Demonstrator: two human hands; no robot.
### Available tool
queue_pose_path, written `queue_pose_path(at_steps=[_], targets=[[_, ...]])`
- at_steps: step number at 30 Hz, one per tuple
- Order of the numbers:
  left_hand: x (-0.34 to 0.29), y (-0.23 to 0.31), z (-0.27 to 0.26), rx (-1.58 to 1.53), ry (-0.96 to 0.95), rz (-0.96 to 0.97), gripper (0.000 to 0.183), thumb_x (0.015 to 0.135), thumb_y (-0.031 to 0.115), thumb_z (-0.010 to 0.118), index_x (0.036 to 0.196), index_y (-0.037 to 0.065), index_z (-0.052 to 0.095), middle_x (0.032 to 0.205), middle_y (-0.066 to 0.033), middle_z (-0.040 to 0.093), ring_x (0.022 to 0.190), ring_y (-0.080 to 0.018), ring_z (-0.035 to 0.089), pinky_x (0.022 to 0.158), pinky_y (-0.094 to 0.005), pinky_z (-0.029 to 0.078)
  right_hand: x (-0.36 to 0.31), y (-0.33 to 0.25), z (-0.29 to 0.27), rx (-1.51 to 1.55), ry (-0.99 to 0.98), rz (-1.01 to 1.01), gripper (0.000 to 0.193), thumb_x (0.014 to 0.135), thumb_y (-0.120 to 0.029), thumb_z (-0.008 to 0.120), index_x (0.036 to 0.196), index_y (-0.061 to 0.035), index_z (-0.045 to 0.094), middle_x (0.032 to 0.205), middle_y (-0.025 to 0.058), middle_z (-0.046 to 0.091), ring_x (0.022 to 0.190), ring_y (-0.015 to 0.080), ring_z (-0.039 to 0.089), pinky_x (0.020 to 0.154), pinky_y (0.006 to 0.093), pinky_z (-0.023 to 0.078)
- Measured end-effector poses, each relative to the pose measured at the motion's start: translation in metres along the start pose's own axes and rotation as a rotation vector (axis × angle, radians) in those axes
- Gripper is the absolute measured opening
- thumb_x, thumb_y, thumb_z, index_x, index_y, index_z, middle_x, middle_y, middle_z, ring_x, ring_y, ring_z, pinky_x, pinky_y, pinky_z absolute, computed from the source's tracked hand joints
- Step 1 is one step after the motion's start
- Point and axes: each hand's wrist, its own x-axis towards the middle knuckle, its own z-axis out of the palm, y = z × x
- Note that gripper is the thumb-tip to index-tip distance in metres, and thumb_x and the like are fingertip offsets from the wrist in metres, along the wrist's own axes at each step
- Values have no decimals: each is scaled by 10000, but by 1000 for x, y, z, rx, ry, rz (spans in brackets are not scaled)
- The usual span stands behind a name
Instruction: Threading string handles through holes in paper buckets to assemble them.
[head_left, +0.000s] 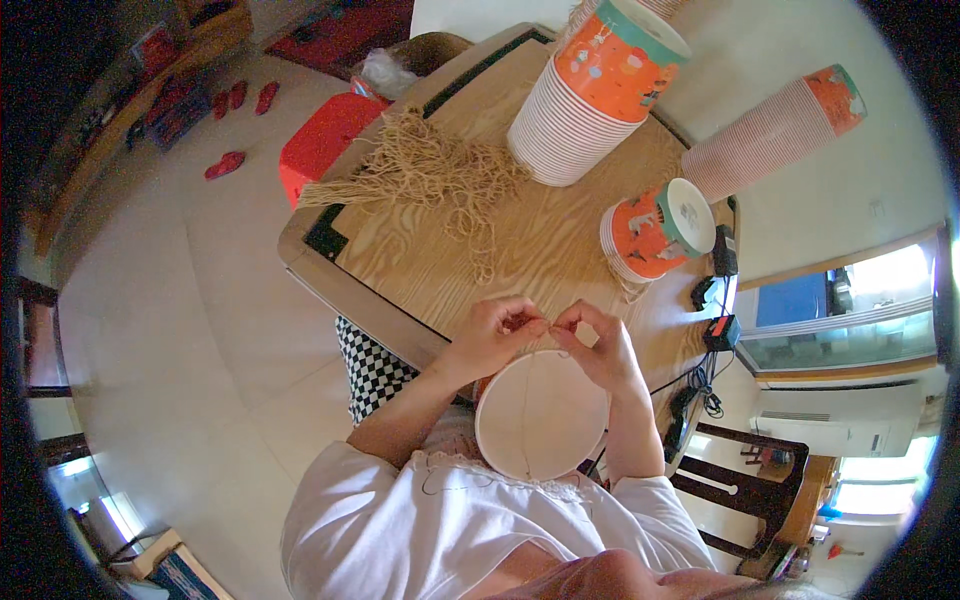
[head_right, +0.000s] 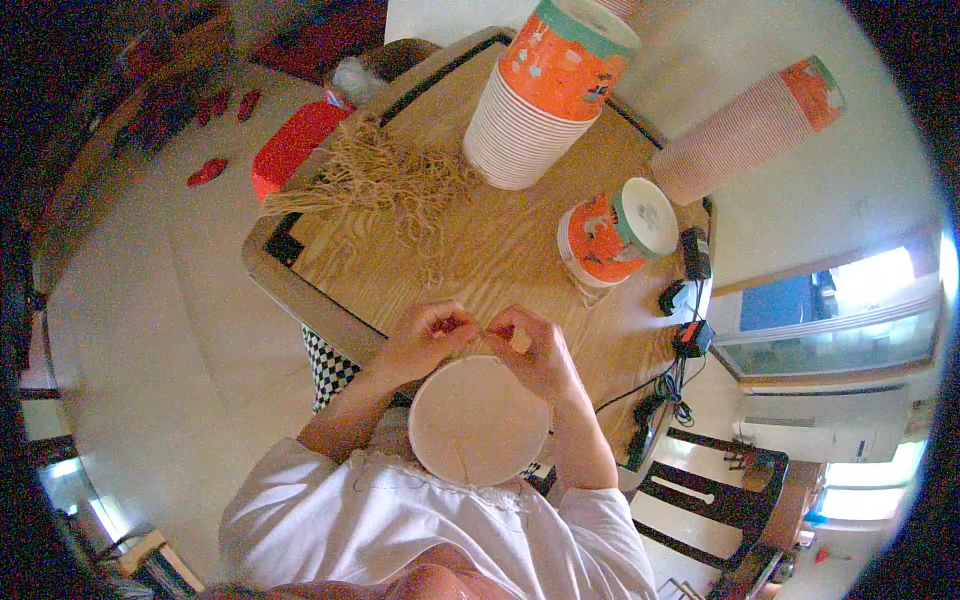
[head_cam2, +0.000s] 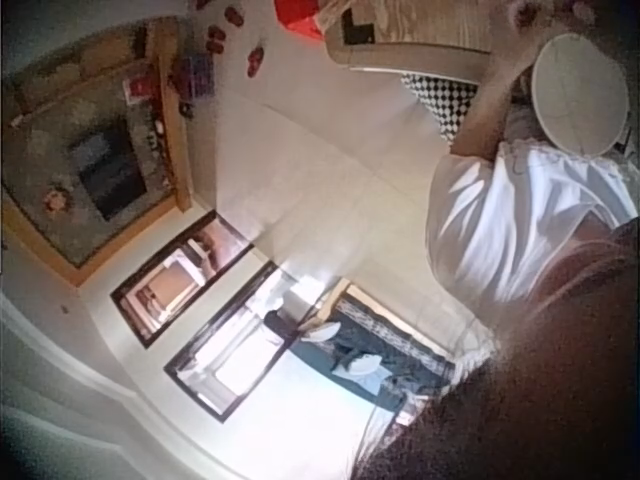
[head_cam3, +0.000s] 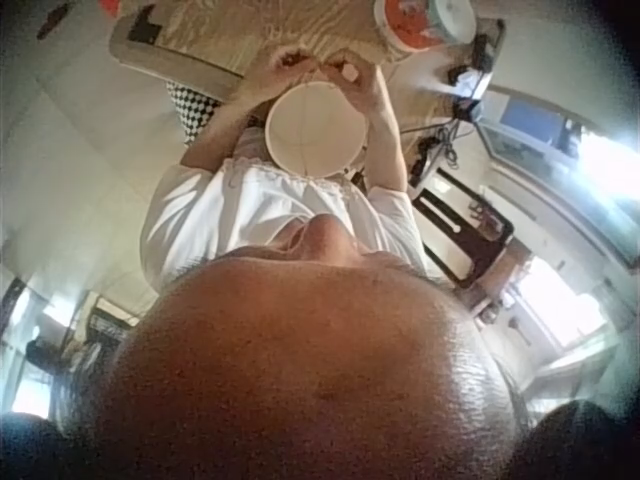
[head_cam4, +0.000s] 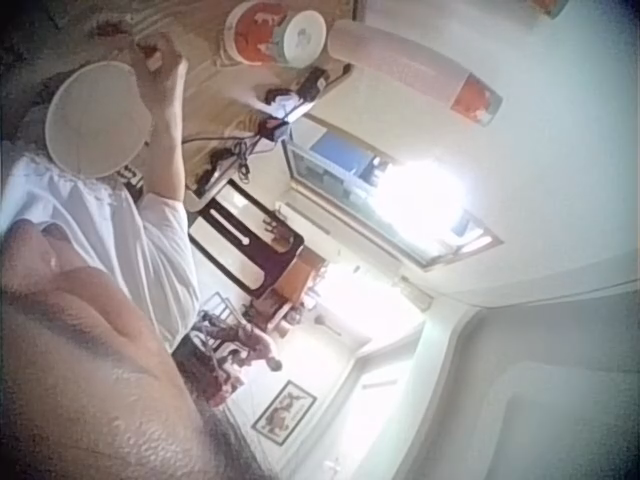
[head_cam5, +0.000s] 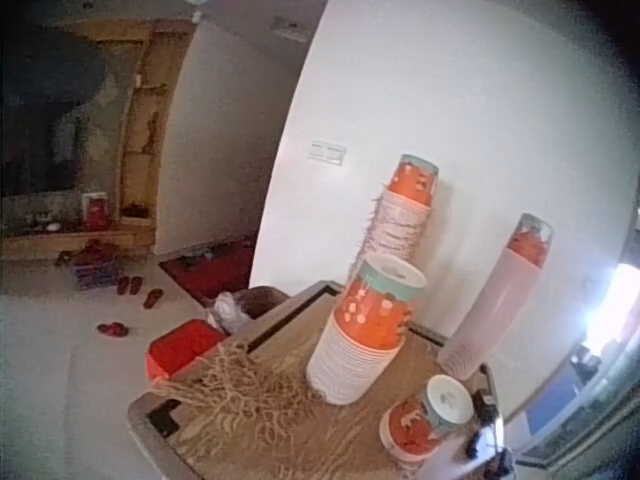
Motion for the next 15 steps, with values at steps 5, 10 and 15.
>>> queue_pose_path(at_steps=[5,10,15], targets=[[3,-19,-16,-188,141,25,176,806,202,626,851,32,629,686,-20,604,635,-102,560,606,-243,451,-3,5,-6,18,121,-21,77,751,-44,635,782,-2,580,730,42,574,720,121,542,668,263,443],[3,5,-4,-72,-68,-63,245,780,259,658,862,29,637,736,-42,627,666,-103,568,623,-260,462,2,15,1,66,100,33,76,756,-38,631,798,-1,580,744,31,577,733,110,536,669,249,438],[3,-2,1,-129,-57,-30,220,767,219,660,852,17,644,715,-59,624,644,-106,572,592,-254,465,3,21,3,157,75,-14,76,772,-42,620,831,-3,592,781,33,591,747,112,548,684,248,446]])
